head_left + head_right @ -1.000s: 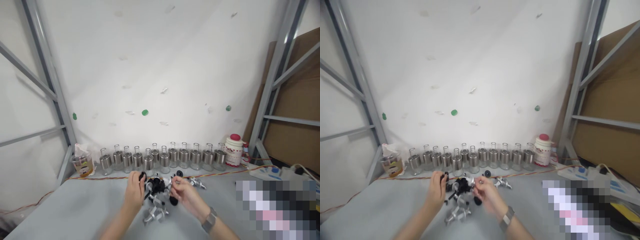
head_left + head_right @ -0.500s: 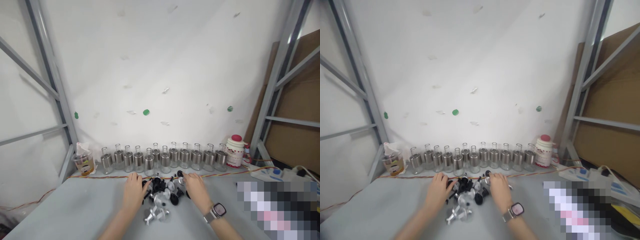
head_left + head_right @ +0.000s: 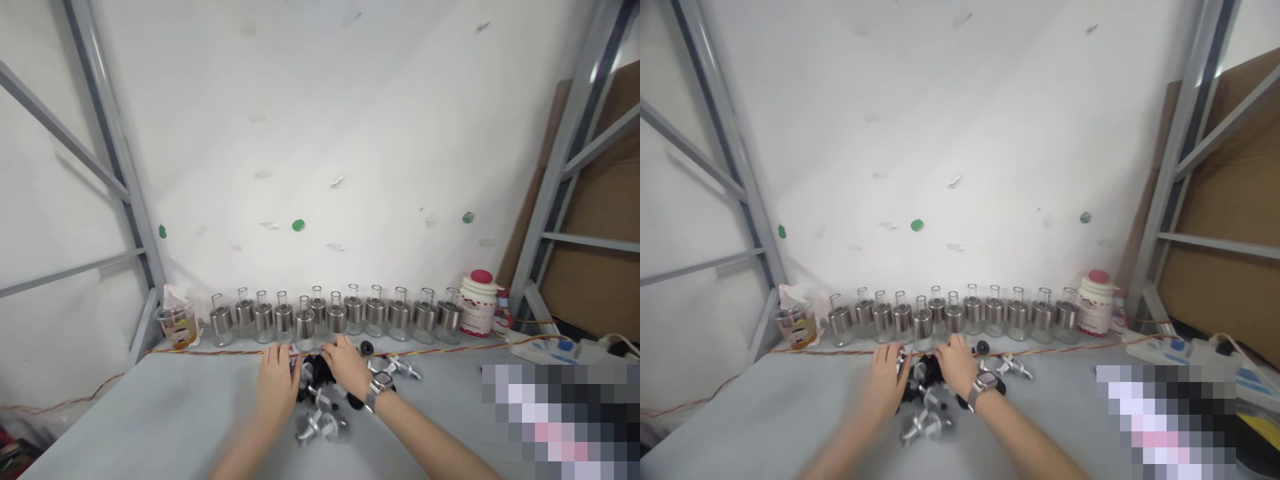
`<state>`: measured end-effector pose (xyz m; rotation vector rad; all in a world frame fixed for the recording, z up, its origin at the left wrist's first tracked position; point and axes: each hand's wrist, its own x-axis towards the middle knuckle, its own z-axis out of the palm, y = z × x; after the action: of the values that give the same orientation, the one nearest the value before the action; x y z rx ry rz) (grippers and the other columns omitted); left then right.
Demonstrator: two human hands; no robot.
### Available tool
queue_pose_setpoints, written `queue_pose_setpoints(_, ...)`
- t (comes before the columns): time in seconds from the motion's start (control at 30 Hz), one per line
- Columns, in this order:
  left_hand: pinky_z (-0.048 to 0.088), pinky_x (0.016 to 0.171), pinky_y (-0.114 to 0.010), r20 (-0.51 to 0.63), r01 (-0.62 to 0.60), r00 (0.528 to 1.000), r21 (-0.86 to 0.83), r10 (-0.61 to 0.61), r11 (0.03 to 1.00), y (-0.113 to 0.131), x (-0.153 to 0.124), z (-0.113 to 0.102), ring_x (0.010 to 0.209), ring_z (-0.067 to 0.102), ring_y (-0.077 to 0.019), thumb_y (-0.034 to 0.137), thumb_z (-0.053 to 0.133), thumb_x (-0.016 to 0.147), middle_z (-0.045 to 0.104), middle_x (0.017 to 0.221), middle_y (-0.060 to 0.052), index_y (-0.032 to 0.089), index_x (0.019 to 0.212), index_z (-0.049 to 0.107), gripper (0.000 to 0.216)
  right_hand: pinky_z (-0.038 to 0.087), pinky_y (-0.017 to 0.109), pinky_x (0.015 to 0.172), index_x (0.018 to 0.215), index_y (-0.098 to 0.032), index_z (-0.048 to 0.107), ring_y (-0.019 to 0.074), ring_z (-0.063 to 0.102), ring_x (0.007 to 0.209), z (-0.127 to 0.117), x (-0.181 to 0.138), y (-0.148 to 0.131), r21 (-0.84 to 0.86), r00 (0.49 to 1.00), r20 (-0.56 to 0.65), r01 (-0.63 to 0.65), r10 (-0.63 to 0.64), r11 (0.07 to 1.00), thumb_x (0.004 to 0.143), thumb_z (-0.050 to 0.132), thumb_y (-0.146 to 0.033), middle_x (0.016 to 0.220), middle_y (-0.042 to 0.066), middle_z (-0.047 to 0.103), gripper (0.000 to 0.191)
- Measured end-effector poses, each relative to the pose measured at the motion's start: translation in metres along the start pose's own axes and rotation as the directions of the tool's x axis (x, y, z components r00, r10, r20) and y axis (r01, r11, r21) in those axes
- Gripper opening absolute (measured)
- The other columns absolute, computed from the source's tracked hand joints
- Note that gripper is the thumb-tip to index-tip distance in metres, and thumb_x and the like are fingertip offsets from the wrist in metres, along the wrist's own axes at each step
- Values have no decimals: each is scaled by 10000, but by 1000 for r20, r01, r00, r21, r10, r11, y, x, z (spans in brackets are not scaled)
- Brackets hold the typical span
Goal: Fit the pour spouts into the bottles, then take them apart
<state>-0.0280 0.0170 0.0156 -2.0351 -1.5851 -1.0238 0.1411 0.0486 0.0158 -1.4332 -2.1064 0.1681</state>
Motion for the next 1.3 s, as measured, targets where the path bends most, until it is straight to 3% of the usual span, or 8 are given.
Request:
queue_pose_setpoints(0.2,445,690,-340,-10,14,1000,-20,-15,1000,-3,0,1,813,529,-212,271,383,852,542,831,-66,163,903,507,173,372,351,771,723,-159,658,245,539,835,9,17,7,153,999,-3,-51,52,987,770,506,-164,769,105,610,159)
queue_pose_setpoints(0.4,446,741,-362,63,-46,996,-197,60,979,3,-1,-4,846,526,-204,251,339,871,561,881,-75,162,998,504,227,441,297,698,923,-186,590,174,583,750,-21,-5,15,487,999,-5,-33,40,873,851,378,-299,825,54,625,251)
queue_pose_setpoints(0.57,433,811,-356,260,-148,927,-409,270,900,21,-6,-18,948,503,-203,313,396,859,551,1023,-75,204,1172,420,332,427,238,544,989,-203,555,111,542,546,-27,-38,7,945,954,281,-294,103,144,705,594,-265,682,-20,582,293)
queue_pose_setpoints(0.7,455,740,-330,318,-159,884,-484,342,861,31,-10,-27,848,528,-196,366,438,836,570,926,-60,197,1020,501,258,396,212,513,868,-194,582,91,517,521,-21,-46,-8,934,926,358,-357,120,-34,619,670,-220,670,-29,581,266)
queue_pose_setpoints(0.8,466,688,-337,309,-216,880,-414,360,884,31,-12,-23,784,543,-204,362,430,837,581,851,-61,178,930,519,224,400,234,498,805,-192,562,108,518,498,-13,-44,-10,943,930,326,-333,171,18,629,667,-359,638,-26,576,264)
queue_pose_setpoints(1.03,482,614,-338,216,-358,893,-186,394,915,27,-16,-6,726,567,-212,288,327,881,592,776,-70,155,886,534,246,322,240,452,601,-191,488,113,430,425,-13,-52,-6,739,966,70,-216,247,638,834,347,-530,464,-37,478,435)
queue_pose_setpoints(1.2,467,601,-306,122,-520,833,-161,540,839,29,-19,-10,692,572,-194,236,350,880,612,767,-72,140,1019,507,231,279,227,431,610,-177,512,99,366,431,-12,-52,-13,729,955,89,-256,283,634,796,415,-525,475,-53,436,406)
queue_pose_setpoints(1.3,456,617,-304,159,-439,859,-259,487,860,33,-24,-11,705,579,-197,263,344,882,619,767,-73,172,931,542,223,251,224,398,553,-188,469,96,344,411,-6,-47,-12,781,933,175,-327,316,532,733,461,-561,452,-61,396,414)
